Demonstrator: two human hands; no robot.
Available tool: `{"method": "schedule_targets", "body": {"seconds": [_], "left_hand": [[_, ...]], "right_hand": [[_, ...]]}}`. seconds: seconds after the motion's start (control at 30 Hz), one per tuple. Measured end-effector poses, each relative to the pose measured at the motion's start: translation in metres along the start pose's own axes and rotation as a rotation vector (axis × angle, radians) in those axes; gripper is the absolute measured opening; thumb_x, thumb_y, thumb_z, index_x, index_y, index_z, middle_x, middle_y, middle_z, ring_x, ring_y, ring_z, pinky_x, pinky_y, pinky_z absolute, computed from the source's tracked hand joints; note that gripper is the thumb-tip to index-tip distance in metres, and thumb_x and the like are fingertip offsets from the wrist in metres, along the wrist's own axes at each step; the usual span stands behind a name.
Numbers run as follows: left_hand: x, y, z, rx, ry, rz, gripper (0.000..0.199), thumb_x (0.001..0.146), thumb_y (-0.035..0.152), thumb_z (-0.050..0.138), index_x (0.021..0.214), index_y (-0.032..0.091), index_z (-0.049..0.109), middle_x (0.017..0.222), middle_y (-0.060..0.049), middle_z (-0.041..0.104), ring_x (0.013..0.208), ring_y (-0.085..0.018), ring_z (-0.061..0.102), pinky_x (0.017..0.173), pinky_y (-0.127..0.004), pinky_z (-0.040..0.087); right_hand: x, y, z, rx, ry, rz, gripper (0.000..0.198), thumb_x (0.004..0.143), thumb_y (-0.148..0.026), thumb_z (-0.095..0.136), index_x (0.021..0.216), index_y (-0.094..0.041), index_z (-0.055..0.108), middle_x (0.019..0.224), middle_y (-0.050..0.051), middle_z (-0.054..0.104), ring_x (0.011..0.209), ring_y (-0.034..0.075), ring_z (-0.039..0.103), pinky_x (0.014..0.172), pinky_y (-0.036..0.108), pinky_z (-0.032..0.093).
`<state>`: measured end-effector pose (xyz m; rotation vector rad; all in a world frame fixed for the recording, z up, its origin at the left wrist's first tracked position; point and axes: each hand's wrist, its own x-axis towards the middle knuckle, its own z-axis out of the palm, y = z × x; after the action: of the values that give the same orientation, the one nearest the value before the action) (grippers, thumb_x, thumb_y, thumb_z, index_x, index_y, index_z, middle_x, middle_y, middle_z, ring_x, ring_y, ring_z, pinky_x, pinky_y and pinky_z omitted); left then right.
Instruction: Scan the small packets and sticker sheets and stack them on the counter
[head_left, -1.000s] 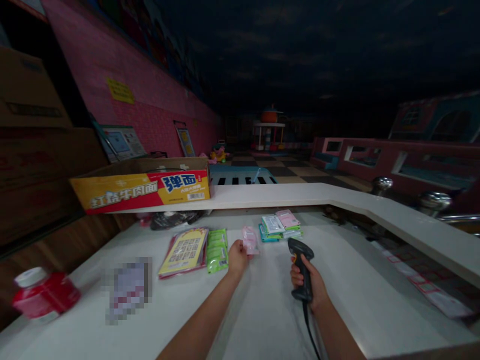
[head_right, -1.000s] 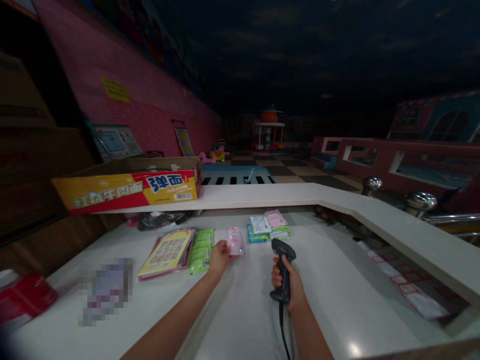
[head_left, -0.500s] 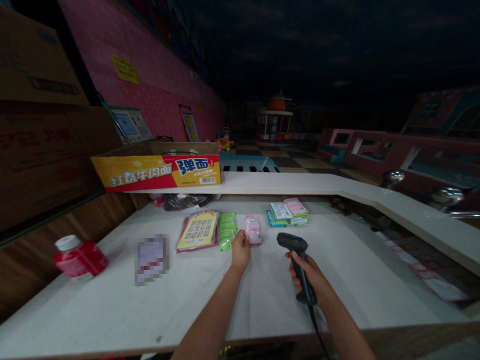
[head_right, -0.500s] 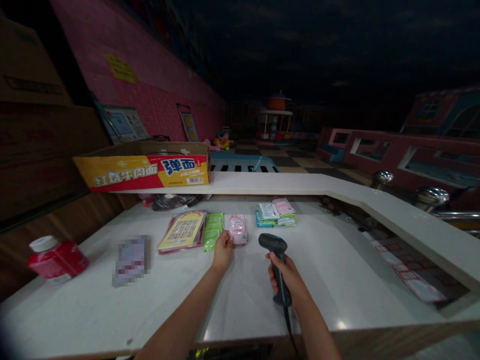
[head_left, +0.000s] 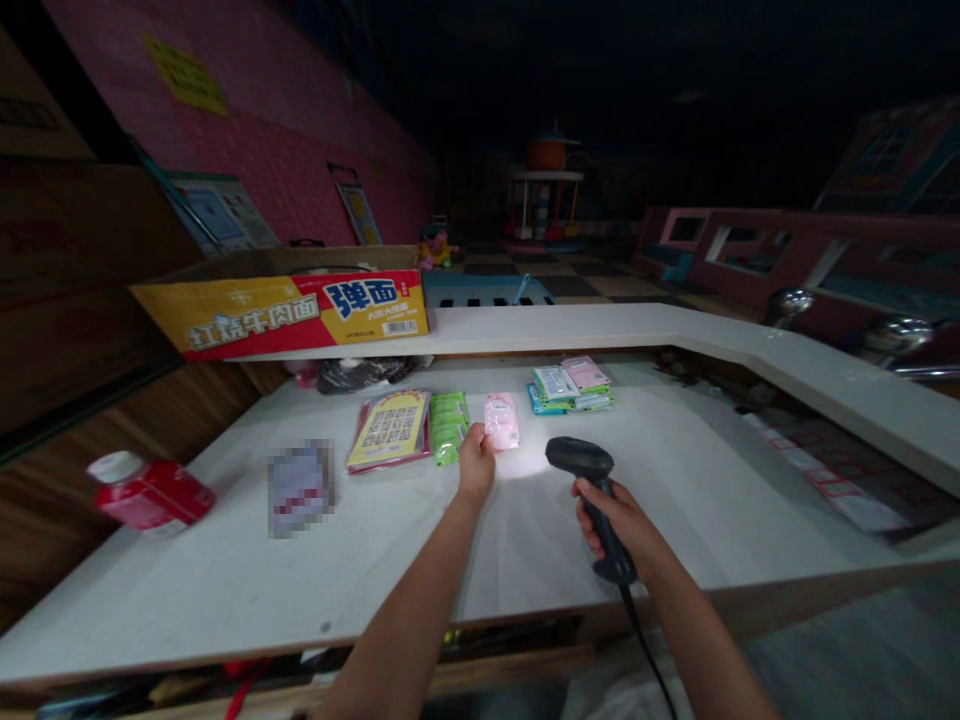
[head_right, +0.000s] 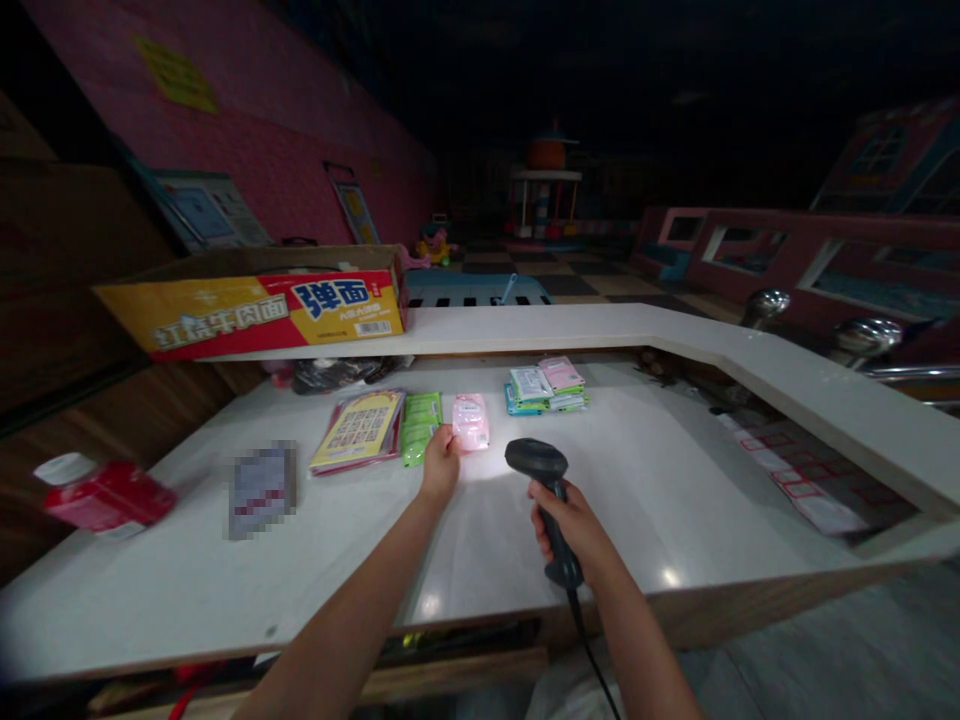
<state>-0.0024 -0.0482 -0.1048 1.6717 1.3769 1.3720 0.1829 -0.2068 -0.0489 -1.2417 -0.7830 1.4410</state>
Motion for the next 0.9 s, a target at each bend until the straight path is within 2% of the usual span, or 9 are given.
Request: {"method": "schedule_targets", "body": {"seconds": [0.23, 0.37, 0.57, 0.73, 0.83, 0.9], "left_hand": [[-0.002, -0.003, 0.001, -0.089, -0.044, -0.048, 0.006, 0.080, 0.021, 0.042, 0.078, 0.021, 0.048, 0.074, 0.000, 0.057, 0.070, -0.014, 0.056, 0.067, -0.024, 0.047], [-0.005, -0.001, 0.001, -0.159, -0.050, -0.047, 0.008, 0.080, 0.025, 0.043, 0.079, 0.021, 0.049, 0.075, -0.001, 0.059, 0.071, -0.014, 0.058, 0.068, -0.026, 0.049], [-0.006, -0.002, 0.002, -0.335, -0.075, -0.130, 0.023, 0.082, 0.039, 0.048, 0.091, 0.019, 0.053, 0.083, -0.005, 0.064, 0.072, -0.016, 0.062, 0.064, -0.029, 0.055], [-0.009, -0.009, -0.001, -0.390, 0.076, -0.143, 0.042, 0.079, 0.053, 0.055, 0.099, 0.017, 0.055, 0.093, -0.009, 0.066, 0.075, -0.018, 0.065, 0.061, -0.030, 0.056], [0.000, -0.012, -0.004, -0.453, 0.216, -0.175, 0.040, 0.078, 0.050, 0.058, 0.099, 0.015, 0.055, 0.091, -0.008, 0.066, 0.068, -0.016, 0.065, 0.055, -0.027, 0.055], [0.014, -0.011, -0.007, -0.472, 0.313, -0.254, 0.032, 0.080, 0.041, 0.058, 0.098, 0.015, 0.054, 0.083, -0.006, 0.065, 0.059, -0.014, 0.063, 0.048, -0.025, 0.052]], "right_hand": [[0.032, -0.009, -0.011, 0.153, -0.015, -0.069, 0.040, 0.072, -0.053, 0.071, 0.088, -0.018, 0.058, 0.050, -0.005, 0.053, 0.034, 0.008, 0.043, 0.030, 0.017, 0.031], [0.064, -0.014, -0.026, 0.351, -0.090, -0.007, 0.040, 0.070, -0.051, 0.074, 0.083, -0.016, 0.059, 0.050, -0.005, 0.050, 0.036, 0.006, 0.040, 0.031, 0.016, 0.030], [0.088, 0.005, -0.043, 0.605, -0.199, 0.022, 0.032, 0.072, -0.042, 0.075, 0.083, -0.016, 0.060, 0.054, -0.006, 0.047, 0.039, 0.005, 0.036, 0.033, 0.013, 0.031], [0.091, 0.012, -0.048, 0.698, -0.240, 0.042, 0.026, 0.075, -0.037, 0.074, 0.084, -0.016, 0.060, 0.055, -0.005, 0.047, 0.040, 0.005, 0.037, 0.033, 0.014, 0.032], [0.094, 0.013, -0.049, 0.723, -0.252, 0.065, 0.027, 0.075, -0.036, 0.074, 0.084, -0.016, 0.060, 0.055, -0.005, 0.048, 0.039, 0.005, 0.039, 0.033, 0.014, 0.033], [0.097, 0.013, -0.049, 0.736, -0.256, 0.079, 0.028, 0.074, -0.036, 0.076, 0.085, -0.015, 0.060, 0.055, -0.005, 0.048, 0.039, 0.005, 0.040, 0.032, 0.014, 0.033]]}}
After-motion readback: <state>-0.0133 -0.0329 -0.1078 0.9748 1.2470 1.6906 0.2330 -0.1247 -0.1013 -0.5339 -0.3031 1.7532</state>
